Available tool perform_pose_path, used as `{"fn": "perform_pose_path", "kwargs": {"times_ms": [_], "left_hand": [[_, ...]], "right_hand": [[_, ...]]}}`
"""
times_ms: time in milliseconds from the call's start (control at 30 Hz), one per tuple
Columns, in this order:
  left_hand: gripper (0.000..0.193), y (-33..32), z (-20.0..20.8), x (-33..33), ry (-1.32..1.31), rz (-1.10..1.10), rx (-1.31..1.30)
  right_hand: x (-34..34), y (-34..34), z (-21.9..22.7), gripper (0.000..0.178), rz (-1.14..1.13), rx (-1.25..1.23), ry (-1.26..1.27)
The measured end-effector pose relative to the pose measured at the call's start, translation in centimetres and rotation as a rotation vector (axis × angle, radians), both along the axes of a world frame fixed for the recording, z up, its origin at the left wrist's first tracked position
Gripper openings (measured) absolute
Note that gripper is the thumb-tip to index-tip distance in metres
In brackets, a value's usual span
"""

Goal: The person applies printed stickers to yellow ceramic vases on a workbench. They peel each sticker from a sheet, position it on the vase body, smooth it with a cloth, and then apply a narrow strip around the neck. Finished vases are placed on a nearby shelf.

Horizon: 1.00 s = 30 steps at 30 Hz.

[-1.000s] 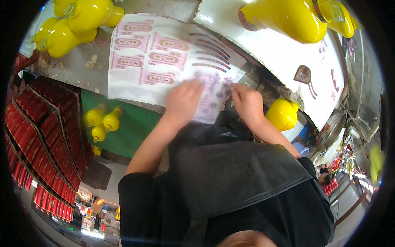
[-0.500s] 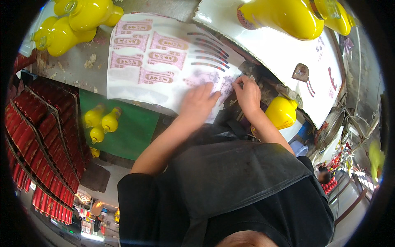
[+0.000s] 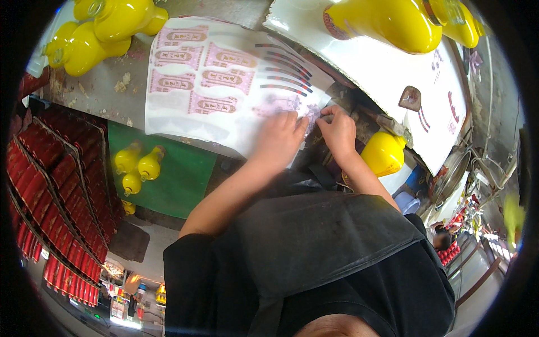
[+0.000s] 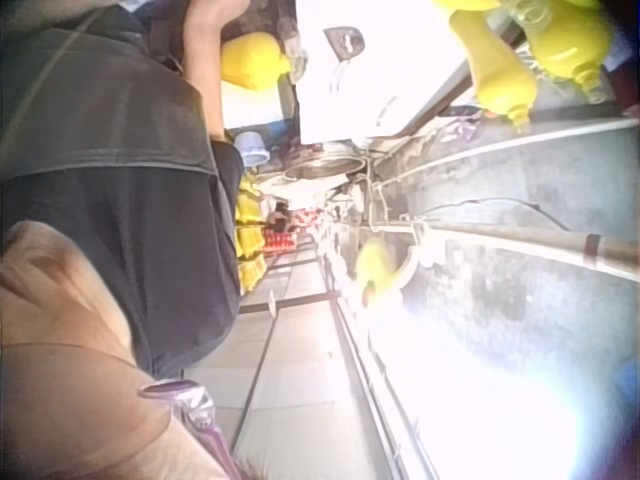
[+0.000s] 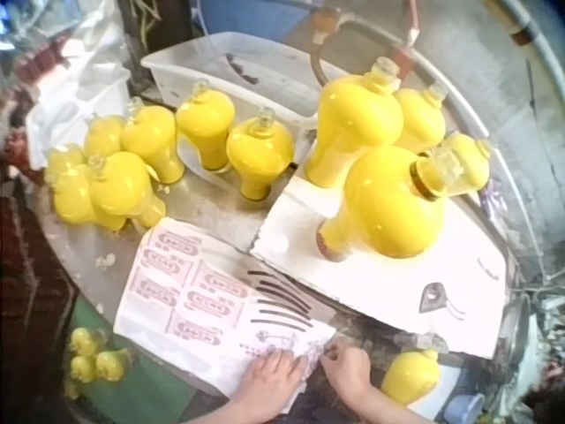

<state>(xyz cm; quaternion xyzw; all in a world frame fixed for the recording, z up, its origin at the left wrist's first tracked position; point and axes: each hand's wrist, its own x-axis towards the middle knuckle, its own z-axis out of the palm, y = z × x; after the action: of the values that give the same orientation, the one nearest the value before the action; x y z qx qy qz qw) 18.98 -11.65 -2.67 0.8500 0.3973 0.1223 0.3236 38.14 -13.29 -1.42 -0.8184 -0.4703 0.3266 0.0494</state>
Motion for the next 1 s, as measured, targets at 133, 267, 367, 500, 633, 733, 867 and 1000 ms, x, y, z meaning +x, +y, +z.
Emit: {"fn": "perform_pose_path", "kwargs": {"times_ms": [133,267,367,500,633,733,867,1000], "left_hand": [[0.018,-0.7,-0.1,0.3,-0.117,-0.033,-0.081],[0.016,-1.2,-1.2,1.5,-0.079,-0.058,-0.029],[0.013,-1.3,-1.6,1.8,-0.146,-0.007,-0.021],[0.008,-1.0,-0.8,1.6,-0.233,0.171,-0.195],[0.009,-0.5,0.2,0.2,-0.186,0.380,-0.627],[0.021,-0.1,0.2,-1.0,-0.356,0.466,-0.881],[0.028,-0.9,0.3,-1.0,-0.183,0.202,-0.320],[0.024,-1.7,-0.8,0.7,-0.096,-0.021,-0.068]], "right_hand": [[0.4,-0.9,0.3,0.018,-0.067,0.043,0.051],[0.9,-1.5,0.8,0.020,-0.034,0.051,0.071],[0.8,-1.4,1.5,0.025,0.028,0.067,0.087],[0.4,-1.0,2.7,0.034,0.215,0.089,0.127],[0.2,0.0,2.4,0.037,0.380,0.123,0.126],[0.5,0.6,1.7,0.036,0.460,0.144,0.095],[0.1,-0.1,1.5,0.024,0.491,0.134,0.101],[-0.8,-1.3,1.1,0.014,0.592,0.178,0.004]]}}
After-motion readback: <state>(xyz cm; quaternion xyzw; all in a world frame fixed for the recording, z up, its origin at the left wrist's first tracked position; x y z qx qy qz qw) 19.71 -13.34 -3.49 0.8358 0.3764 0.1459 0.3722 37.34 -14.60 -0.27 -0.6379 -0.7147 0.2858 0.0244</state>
